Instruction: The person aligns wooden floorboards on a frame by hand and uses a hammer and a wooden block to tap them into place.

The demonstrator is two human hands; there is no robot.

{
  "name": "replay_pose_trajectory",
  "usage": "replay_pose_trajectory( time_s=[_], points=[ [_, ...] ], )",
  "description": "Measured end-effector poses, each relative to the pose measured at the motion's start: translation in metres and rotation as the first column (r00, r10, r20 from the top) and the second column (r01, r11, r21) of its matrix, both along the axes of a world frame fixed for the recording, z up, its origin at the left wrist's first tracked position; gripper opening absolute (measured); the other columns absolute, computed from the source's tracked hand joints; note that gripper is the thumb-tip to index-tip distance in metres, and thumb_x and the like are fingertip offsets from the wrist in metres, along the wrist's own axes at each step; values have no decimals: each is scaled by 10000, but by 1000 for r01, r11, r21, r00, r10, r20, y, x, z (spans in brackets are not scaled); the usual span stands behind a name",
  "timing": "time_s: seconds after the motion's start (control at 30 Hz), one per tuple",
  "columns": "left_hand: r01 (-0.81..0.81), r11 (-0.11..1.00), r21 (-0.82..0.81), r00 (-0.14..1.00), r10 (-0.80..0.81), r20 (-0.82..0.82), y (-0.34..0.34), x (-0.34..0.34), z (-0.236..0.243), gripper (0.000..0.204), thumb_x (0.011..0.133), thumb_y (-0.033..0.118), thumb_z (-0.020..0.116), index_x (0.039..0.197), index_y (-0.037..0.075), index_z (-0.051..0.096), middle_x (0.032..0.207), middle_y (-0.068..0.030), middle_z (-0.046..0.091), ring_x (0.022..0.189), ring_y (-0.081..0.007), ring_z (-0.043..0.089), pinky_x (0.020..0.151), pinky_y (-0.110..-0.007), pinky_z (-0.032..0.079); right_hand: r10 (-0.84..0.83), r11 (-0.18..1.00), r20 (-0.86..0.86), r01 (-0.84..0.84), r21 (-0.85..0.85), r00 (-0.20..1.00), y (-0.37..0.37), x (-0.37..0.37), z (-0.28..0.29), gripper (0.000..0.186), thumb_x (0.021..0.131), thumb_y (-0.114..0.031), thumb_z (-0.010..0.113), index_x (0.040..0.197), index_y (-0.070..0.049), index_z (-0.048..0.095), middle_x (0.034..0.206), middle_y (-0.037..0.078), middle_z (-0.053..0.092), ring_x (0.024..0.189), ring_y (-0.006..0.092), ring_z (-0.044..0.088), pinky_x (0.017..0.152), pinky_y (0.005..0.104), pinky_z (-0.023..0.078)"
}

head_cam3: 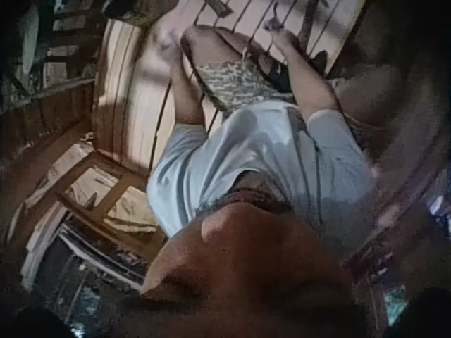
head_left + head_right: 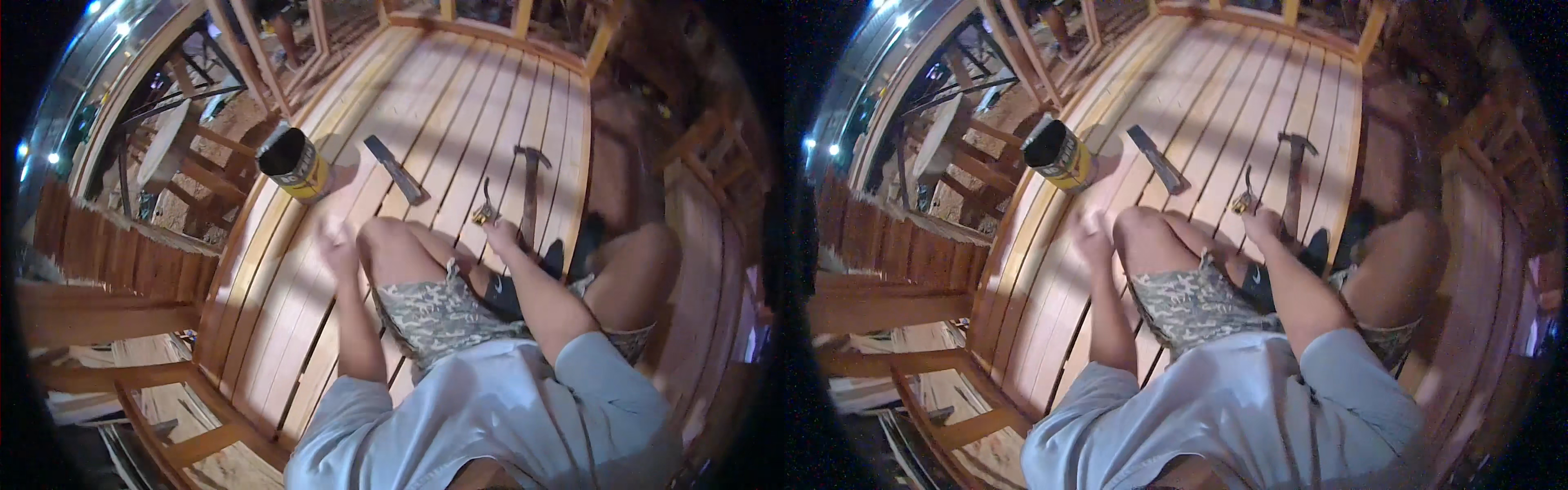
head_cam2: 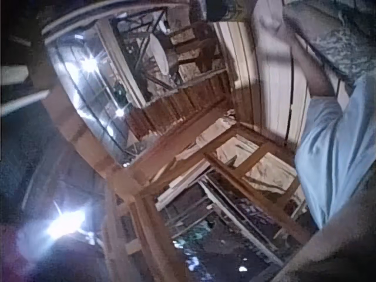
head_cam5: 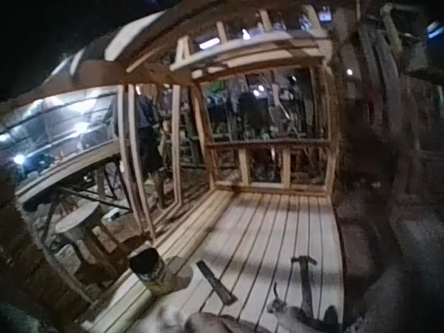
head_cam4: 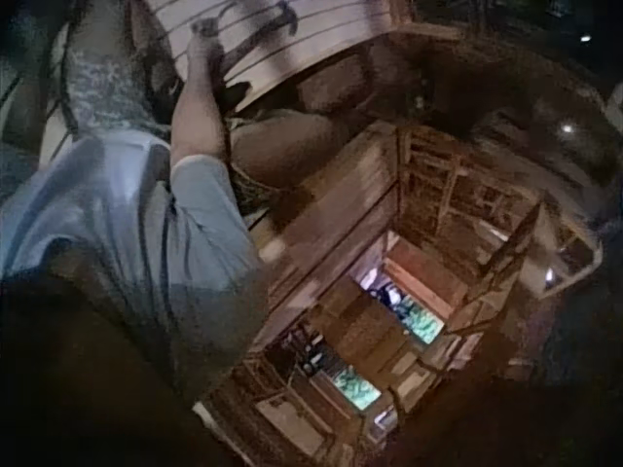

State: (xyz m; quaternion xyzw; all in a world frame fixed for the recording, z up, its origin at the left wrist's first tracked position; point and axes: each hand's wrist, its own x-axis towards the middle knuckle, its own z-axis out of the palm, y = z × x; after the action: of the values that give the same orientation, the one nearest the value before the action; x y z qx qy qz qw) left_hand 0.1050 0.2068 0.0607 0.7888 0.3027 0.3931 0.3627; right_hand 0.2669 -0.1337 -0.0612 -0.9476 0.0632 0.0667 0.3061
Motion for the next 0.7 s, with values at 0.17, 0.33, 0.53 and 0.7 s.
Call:
replay_pose_trajectory(
  time_s=[0.17, 0.33, 0.53, 0.7],
  points=[
    [-216, 833, 510, -209, 471, -857, 167, -327, -108, 324, 978, 278, 480, 1186, 172, 704, 1244, -97, 664, 1171, -236, 601, 1046, -627, 347, -10, 956, 32, 0, 292, 999, 81, -13, 42, 561, 763, -272, 732, 1222, 16, 586, 1156, 294, 630, 1111, 438, 611, 980, 477, 485],
    [-768, 526, 365, -118, 445, -888, 69, -366, -155, 468, 978, 393, 505, 1285, 48, 578, 1225, -198, 619, 1153, -308, 594, 987, -552, 423, -65, 987, 257, 24, 161, 964, 57, 7, 26, 735, 745, -276, 749, 1395, -111, 448, 1217, 276, 592, 1148, 409, 571, 978, 446, 471],
    [-528, 611, 590, 39, 711, -702, 93, -389, -194, 412, 1006, 307, 458, 1243, -6, 583, 1427, -186, 477, 1353, -355, 396, 1085, -525, 347, 222, 958, 79, -202, -203, 972, 112, 35, 66, 626, 734, -320, 765, 1289, -96, 585, 1204, 262, 621, 1131, 422, 593, 979, 483, 474],
    [-564, 749, 348, 496, 644, -583, 66, -265, -144, 528, 1025, 320, 414, 1305, -116, 519, 1528, -257, 358, 1467, -383, 248, 1191, -533, 174, 490, 780, -103, -488, -392, 866, 103, 75, 54, 531, 740, -300, 736, 1197, -59, 612, 1120, 254, 659, 1052, 403, 643, 921, 482, 509]
  ],
)
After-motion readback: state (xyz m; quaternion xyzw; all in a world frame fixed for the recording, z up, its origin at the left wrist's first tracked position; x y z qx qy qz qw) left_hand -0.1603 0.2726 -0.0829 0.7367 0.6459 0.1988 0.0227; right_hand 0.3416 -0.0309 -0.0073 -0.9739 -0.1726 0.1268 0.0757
